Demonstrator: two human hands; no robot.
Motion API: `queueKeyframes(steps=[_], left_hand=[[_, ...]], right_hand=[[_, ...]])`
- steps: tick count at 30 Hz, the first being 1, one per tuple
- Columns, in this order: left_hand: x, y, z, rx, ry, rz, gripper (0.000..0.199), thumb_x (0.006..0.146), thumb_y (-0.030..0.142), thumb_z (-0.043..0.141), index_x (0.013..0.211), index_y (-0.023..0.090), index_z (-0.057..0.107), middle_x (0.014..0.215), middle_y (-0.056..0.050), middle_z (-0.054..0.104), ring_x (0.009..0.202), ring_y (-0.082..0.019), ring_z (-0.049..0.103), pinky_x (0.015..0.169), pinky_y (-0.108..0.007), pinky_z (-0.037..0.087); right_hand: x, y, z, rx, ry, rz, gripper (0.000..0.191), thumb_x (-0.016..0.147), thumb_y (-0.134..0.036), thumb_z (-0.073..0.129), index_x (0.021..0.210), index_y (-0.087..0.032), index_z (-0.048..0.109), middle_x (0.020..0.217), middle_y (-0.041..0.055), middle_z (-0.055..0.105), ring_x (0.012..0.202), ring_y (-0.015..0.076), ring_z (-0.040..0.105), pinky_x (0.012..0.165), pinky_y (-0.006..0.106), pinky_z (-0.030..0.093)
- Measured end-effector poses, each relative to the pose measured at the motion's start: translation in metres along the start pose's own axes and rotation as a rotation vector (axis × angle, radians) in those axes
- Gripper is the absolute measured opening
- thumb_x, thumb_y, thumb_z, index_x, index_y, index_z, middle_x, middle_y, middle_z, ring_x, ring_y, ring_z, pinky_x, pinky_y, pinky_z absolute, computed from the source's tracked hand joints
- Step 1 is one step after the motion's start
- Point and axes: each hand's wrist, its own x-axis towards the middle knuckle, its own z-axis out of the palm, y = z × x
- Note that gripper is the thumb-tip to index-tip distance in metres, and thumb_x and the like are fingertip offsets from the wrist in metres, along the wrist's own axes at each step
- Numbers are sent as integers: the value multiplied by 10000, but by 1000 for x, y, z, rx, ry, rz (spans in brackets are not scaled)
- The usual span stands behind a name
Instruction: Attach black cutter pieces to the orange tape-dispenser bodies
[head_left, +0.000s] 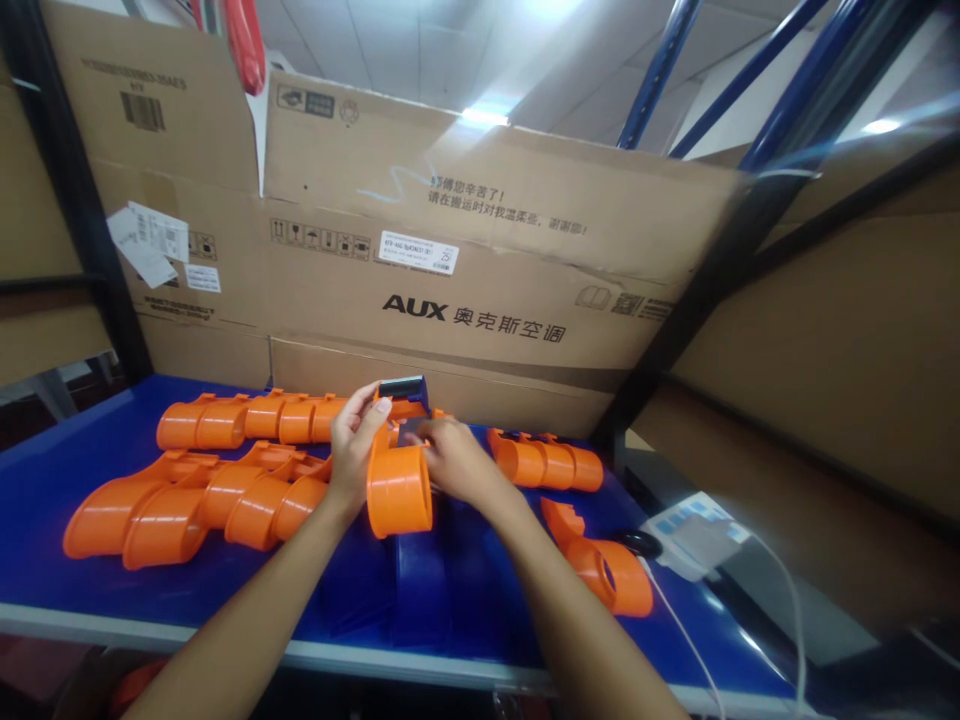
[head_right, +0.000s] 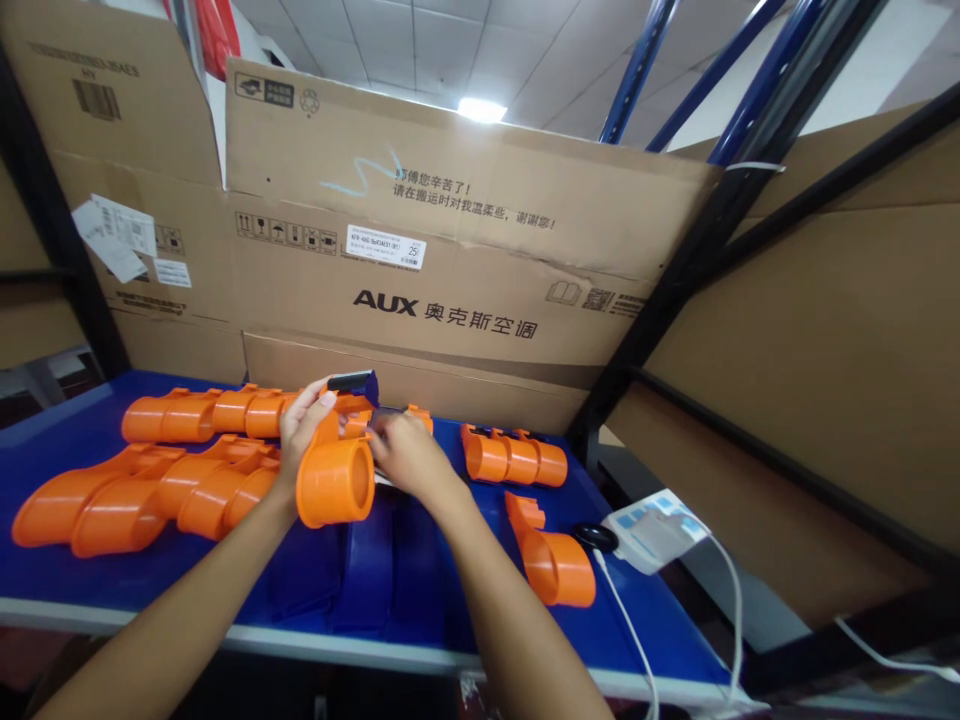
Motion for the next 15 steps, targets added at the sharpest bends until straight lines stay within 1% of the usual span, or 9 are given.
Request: queueKeyframes(steps=[1,2,4,5,7,8,10,13,15], left_hand=[[1,-3,0,4,-12,-26,475,753,483,768,1098,171,675,807,-26,697,596,-126,629,576,-235,507],[1,-6,1,9,-33,-56,481,755,489,764,1100,167,670,808,-27,695,593,-127,631,578,-240,512],[1,-13,3,29,-81,-113,497,761,498,757,1116,164,656,768,-17,678,555,-123,620,552,-238,503],[1,-16,4,40,-104,-136,507,763,499,757,1129,166,646,753,-10,669,531,-120,612,532,-234,494],[0,-22,7,56,-138,-175,525,762,499,761,1154,178,623,758,2,656,493,-113,600,492,-227,472],[-1,-24,8,58,-146,-190,530,761,502,762,1158,184,615,767,6,651,480,-109,596,474,-222,460],[-3,-27,9,55,-154,-216,538,755,512,765,1156,188,609,764,12,641,465,-104,588,454,-216,444],[-5,-29,11,59,-170,-251,566,725,521,788,1151,193,612,724,23,633,458,-108,582,450,-218,447],[-6,-31,12,76,-215,-274,582,692,508,819,1141,196,620,730,19,650,457,-110,584,464,-226,462]], right_hand=[[-2,6,-5,9,77,15,265,993,-310,543,816,-169,680,800,76,707,833,211,659,797,311,483],[-4,12,-8,59,162,30,253,998,-315,522,872,-168,685,837,77,714,834,207,658,798,312,485],[-10,23,-10,244,305,34,261,1005,-349,499,1042,-163,677,926,78,729,839,196,669,796,306,505],[-13,27,-9,336,339,21,289,1000,-364,503,1134,-160,659,952,79,733,845,197,677,796,309,518],[-19,33,-3,454,345,-25,368,983,-372,529,1275,-163,610,1036,88,735,903,208,692,837,329,536],[-21,35,1,481,351,-39,403,975,-369,540,1318,-164,589,1100,101,729,964,219,693,877,346,537],[-26,37,7,487,364,-38,452,959,-367,560,1364,-166,568,1151,115,723,1016,237,692,904,373,544],[-32,38,12,412,389,-1,490,928,-375,606,1373,-171,574,1094,113,742,943,243,705,849,385,572],[-34,39,13,323,433,18,474,921,-374,622,1351,-176,603,1053,111,749,902,243,705,825,387,580]])
